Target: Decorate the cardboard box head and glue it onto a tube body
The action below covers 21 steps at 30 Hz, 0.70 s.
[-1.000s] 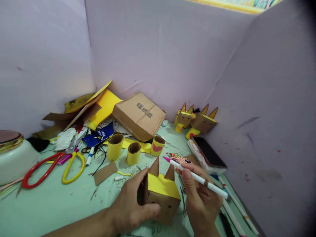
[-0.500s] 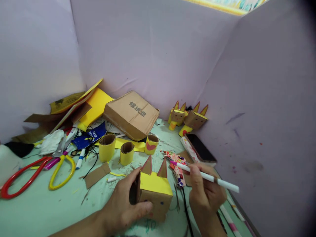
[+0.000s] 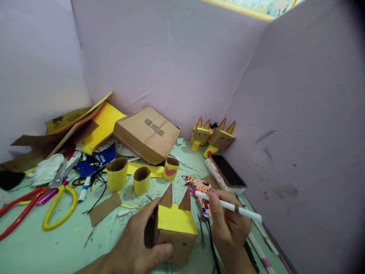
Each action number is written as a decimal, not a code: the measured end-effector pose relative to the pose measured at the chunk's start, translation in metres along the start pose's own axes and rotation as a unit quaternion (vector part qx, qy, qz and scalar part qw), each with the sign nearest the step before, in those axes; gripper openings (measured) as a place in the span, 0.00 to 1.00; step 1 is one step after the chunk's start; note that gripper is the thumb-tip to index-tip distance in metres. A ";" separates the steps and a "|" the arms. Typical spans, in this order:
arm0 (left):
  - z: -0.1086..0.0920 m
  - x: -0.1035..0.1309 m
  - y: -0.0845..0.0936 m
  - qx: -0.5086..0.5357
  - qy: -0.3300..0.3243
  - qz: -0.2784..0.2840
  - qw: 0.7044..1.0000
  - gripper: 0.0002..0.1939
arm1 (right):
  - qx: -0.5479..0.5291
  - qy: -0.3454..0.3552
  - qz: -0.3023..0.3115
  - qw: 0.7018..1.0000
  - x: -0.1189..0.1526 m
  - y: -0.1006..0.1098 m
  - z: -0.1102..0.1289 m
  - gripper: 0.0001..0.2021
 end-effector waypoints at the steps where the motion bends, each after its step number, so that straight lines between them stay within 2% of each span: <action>1: 0.001 0.000 0.000 -0.004 0.004 -0.004 1.000 0.43 | -0.001 -0.004 -0.010 1.000 0.001 0.002 -0.002 0.08; 6: 0.004 0.001 0.001 -0.015 0.004 -0.009 1.000 0.43 | -0.003 -0.026 -0.066 0.997 0.008 0.010 -0.009 0.05; 15: 0.014 0.001 0.001 -0.035 -0.022 -0.001 0.999 0.43 | 0.004 -0.013 -0.031 0.999 0.001 0.003 -0.002 0.08; 21: 0.003 0.000 0.000 -0.020 -0.016 0.005 1.000 0.41 | -0.006 -0.031 -0.006 0.999 0.003 -0.001 -0.008 0.09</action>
Point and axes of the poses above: each hand's wrist, its own x-axis away from the middle knuckle, its own y-axis out of the back of the hand, z = x × y, the point moved 7 cm from there along -x, towards the middle knuckle, and after that the axes turned 2 degrees about -y, right-handed, at the moved point
